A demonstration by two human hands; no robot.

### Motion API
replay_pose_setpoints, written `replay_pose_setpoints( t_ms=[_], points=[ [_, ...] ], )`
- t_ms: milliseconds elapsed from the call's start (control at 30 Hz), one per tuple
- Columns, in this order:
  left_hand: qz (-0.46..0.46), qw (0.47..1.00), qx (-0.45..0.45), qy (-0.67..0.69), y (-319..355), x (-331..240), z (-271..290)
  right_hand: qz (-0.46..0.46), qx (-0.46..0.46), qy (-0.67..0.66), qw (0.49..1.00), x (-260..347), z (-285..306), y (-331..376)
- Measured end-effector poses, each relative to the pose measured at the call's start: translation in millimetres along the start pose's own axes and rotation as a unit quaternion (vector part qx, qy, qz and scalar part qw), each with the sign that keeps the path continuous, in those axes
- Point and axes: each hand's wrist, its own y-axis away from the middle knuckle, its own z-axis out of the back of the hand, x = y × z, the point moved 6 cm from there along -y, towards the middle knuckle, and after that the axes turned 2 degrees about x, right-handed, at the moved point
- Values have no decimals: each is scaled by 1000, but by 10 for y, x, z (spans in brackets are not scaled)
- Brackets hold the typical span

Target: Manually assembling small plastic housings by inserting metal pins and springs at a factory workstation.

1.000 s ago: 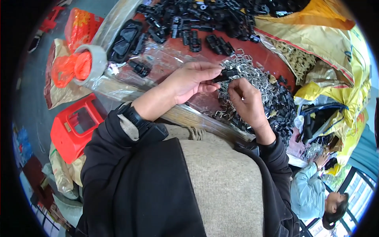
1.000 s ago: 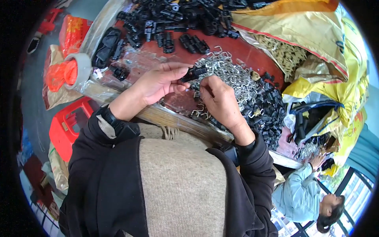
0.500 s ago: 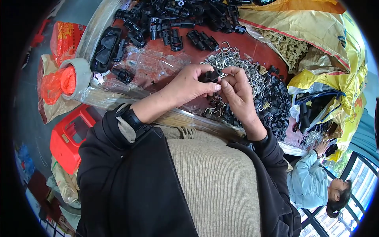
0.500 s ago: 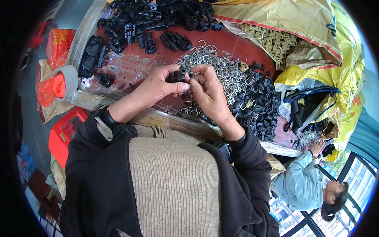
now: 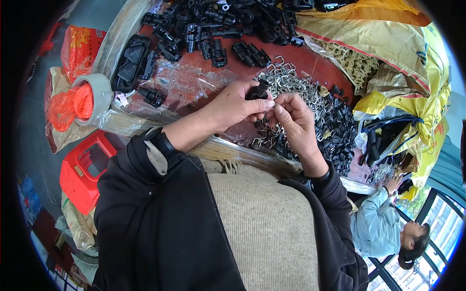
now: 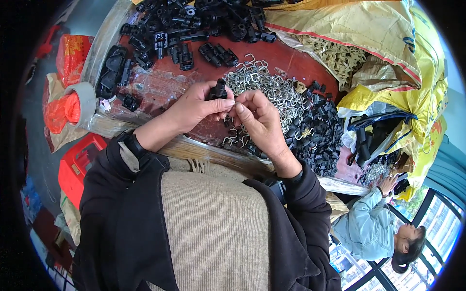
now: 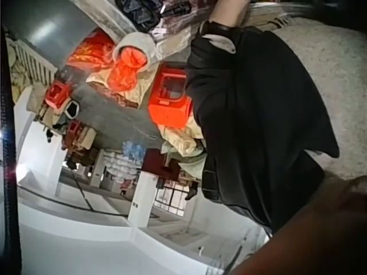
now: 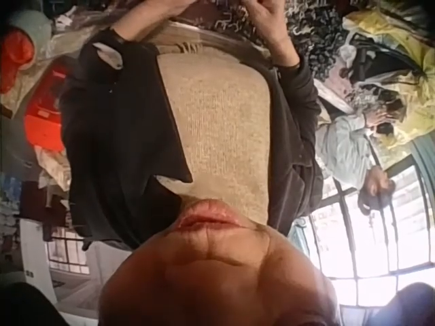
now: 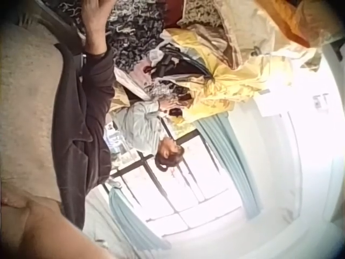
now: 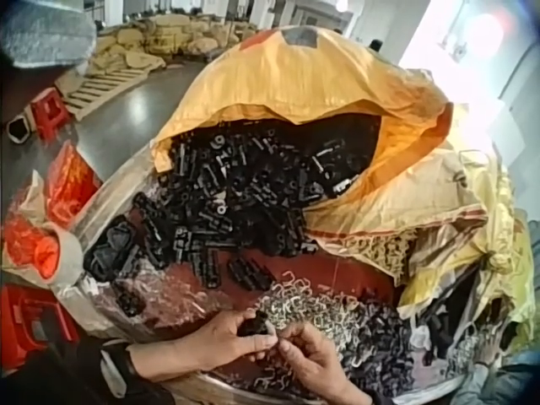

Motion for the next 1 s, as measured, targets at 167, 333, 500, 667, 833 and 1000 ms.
replay_pose_setpoints(
  t_ms=[167, 333, 500, 667, 833, 1000],
  points=[
    [57, 994, 28, 89, 14, 79, -18, 32, -9, 134, 990, 84, -4, 41],
    [97, 983, 35, 149, -6, 188, -21, 153, -34, 335, 929, 264, -46, 51],
    [123, 975, 59, 175, 2, 215, -45, 146, -45, 338, 928, 264, -30, 49],
    [137, 973, 75, 170, 16, 192, -78, 146, -39, 366, 918, 295, -25, 35],
    [136, 928, 95, 334, 19, 157, -129, 198, -22, 420, 886, 364, -16, -12],
    [126, 944, 100, 288, 1, 206, -119, 234, -29, 477, 847, 482, -65, 37]
  ],
)
